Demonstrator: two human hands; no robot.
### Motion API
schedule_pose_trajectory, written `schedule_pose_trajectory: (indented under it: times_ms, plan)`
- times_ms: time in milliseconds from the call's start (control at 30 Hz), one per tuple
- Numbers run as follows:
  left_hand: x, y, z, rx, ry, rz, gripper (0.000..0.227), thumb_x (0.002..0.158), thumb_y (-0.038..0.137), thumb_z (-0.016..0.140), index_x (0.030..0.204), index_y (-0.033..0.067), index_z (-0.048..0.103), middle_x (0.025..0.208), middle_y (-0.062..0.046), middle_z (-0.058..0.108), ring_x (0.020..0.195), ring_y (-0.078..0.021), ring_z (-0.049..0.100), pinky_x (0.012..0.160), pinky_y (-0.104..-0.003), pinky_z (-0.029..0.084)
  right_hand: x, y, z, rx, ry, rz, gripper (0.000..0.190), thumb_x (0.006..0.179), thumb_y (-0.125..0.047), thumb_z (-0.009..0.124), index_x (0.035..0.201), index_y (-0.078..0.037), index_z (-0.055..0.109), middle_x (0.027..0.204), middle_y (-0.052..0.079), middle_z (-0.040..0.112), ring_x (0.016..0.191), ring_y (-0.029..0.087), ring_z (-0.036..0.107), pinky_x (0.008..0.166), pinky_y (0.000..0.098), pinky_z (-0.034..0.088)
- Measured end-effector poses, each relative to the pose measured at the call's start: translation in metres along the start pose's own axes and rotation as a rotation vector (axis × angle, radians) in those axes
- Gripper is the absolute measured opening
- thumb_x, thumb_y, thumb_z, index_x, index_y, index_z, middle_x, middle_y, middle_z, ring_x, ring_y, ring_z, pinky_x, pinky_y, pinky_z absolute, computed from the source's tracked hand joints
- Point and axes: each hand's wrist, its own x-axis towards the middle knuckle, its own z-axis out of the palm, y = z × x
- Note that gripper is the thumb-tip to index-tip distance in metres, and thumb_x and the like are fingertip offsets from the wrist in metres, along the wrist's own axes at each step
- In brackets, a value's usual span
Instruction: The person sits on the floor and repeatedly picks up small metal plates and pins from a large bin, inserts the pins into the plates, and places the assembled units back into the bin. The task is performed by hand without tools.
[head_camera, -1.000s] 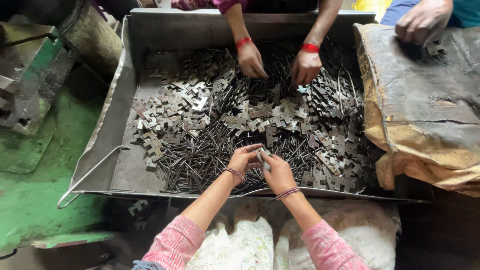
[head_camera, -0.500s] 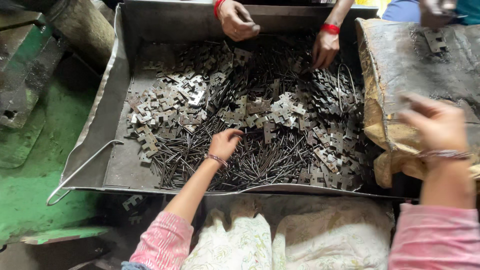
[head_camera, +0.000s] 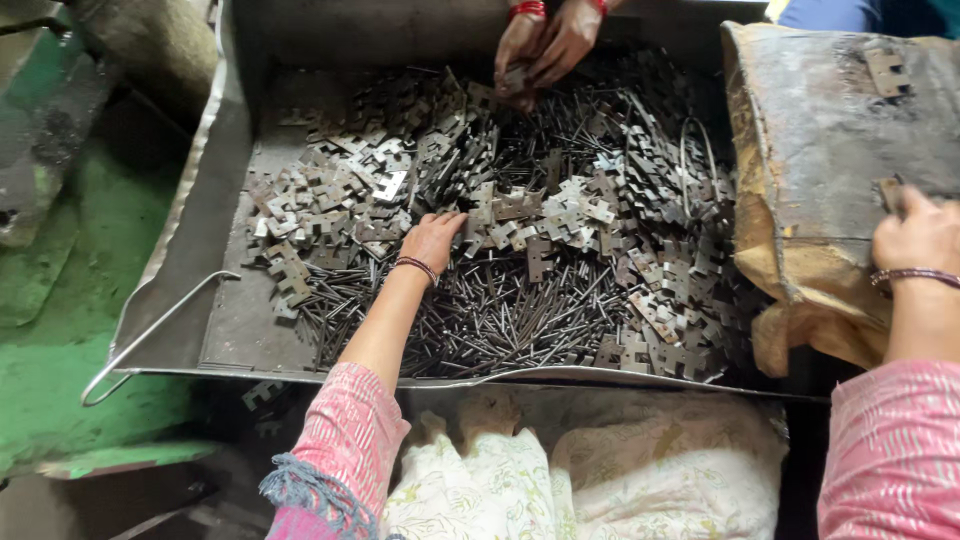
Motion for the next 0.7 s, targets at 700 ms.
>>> schedule_pose_trajectory:
  times_ms: [700]
  plan:
    - [-0.076, -0.134, -0.027, 0.445, 0.144, -0.029, 0.030, 0.090, 0.008, 0.063, 0.119, 0.0123, 0.070, 0.110, -0.008, 0.066, 0.108, -0.0266, 0.062, 0.079, -0.040, 0.055, -0.203, -0.330, -0.057, 0.639, -0.400, -0.237, 0.026, 0.089, -0.016, 0.066, 0.113, -0.010, 0.075, 0.124, 0.009, 0.070, 0.112, 0.030, 0.066, 0.092, 0.0417, 0.054]
